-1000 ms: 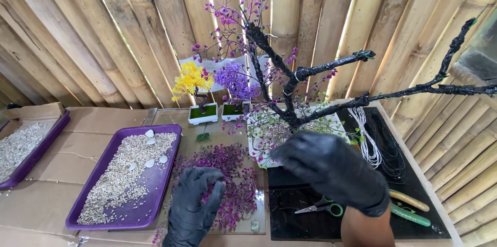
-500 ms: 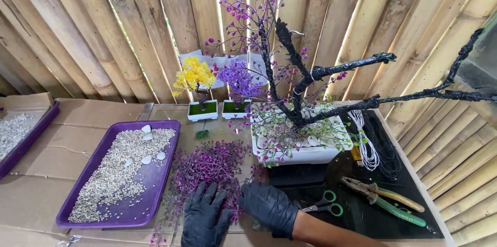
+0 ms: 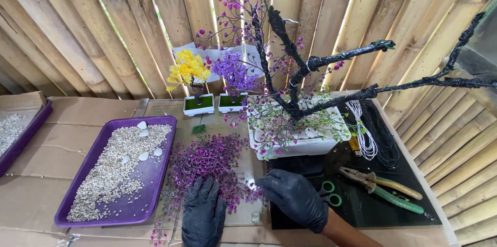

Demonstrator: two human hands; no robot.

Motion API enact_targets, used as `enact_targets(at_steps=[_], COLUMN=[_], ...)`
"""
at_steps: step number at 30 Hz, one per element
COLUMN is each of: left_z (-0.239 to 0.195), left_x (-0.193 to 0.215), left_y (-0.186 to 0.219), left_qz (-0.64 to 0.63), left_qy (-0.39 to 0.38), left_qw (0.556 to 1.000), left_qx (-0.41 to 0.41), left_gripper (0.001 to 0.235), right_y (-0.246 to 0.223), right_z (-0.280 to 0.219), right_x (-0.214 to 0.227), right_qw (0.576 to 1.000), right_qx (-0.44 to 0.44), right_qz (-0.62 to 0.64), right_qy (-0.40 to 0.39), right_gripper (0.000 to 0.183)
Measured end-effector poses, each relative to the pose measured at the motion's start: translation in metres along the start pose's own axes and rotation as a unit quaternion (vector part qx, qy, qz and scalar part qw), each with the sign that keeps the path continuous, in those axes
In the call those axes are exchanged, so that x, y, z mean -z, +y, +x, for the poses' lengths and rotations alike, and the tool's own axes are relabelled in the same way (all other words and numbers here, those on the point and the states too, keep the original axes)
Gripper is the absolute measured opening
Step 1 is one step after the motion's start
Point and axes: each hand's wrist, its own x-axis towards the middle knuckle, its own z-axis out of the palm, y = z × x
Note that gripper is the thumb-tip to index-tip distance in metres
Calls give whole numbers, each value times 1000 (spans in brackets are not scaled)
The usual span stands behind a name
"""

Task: Assembling an artificial bonsai tree by attaching purple plastic flower clusters to black branches using wire cutters.

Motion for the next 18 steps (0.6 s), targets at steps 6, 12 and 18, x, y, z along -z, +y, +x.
enact_targets(at_steps=[6,12,18], left_z=[14,18,23], left_x=[34,40,29], left_y=[28,43,105], left_qz=[-56,-128,-157], left_qy=[2,70,-119], left_qw=[998,989,980], left_qx=[13,-13,30], left_gripper=[47,32,66], right_y=[-9,0,-11], right_z=[-6,-8,1], right_x=[39,29,22], right_qw=[930,914,925], right_qx=[-250,-295,-275], right_qz=[237,235,217], right_qy=[126,150,145], right_gripper=[17,22,19])
